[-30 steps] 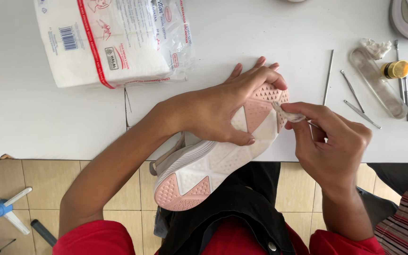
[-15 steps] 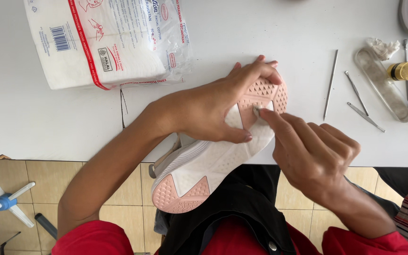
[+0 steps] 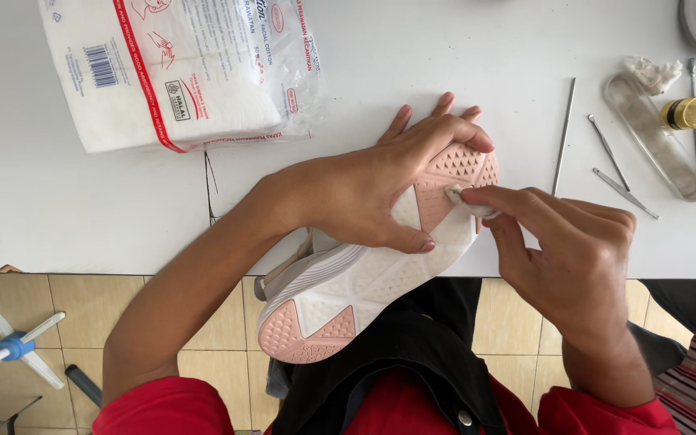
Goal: The person cleans the sole of a white and pink sneaker using a cotton swab. They apply a clear liquid from a bottle onto the swab and rub the textured sole repeatedly.
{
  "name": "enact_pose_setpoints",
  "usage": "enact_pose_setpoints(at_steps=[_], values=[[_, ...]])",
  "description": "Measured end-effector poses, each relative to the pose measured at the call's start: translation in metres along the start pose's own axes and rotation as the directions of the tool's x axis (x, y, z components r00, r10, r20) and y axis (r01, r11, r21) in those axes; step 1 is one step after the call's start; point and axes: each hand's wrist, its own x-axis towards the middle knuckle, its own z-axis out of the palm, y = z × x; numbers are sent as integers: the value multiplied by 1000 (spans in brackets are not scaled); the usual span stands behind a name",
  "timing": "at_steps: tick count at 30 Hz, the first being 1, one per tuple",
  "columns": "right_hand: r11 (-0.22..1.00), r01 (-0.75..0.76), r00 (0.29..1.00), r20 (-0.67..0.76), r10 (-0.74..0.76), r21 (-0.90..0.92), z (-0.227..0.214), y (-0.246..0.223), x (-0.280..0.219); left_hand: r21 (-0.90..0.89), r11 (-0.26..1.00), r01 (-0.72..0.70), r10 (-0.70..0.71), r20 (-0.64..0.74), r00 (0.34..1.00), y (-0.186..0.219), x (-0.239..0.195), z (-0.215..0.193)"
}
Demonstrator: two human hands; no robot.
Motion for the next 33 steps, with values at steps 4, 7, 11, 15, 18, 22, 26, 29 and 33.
enact_pose_setpoints(at_steps=[4, 7, 11, 15, 18, 22, 26, 29, 33], values=[[962, 194, 979, -29, -203, -191, 5, -2, 7, 3, 1000, -1, 1, -4, 1000, 3, 0, -3], [913, 239, 967, -6, -255, -330, -2, 4, 1, -5, 1000, -14, 14, -6, 1000, 1, 0, -3], [962, 53, 997, -41, -66, -268, -19, 5, -3, 27, 999, -17, 18, -15, 1000, 6, 3, -3], [996, 14, 998, -63, -20, -91, -10, 0, -5, 17, 1000, -7, 8, -13, 1000, 3, -2, -1], [994, 4, 999, -33, -8, -112, -7, 1, -4, 20, 1000, -21, 21, -18, 1000, 4, 1, -2], [970, 40, 998, -38, -51, -241, -1, -6, -1, 23, 999, -23, 24, -28, 999, 0, 1, -1], [948, 151, 988, 14, -153, -279, -10, 0, 1, 26, 999, -29, 29, -13, 999, 0, 1, 0], [969, 83, 997, 13, -82, -234, -12, 2, -1, 40, 999, -23, 23, -10, 1000, 2, 2, -1], [982, 34, 999, 10, -33, -184, -9, -2, -1, 47, 999, -3, 4, -22, 1000, 1, 0, 1]])
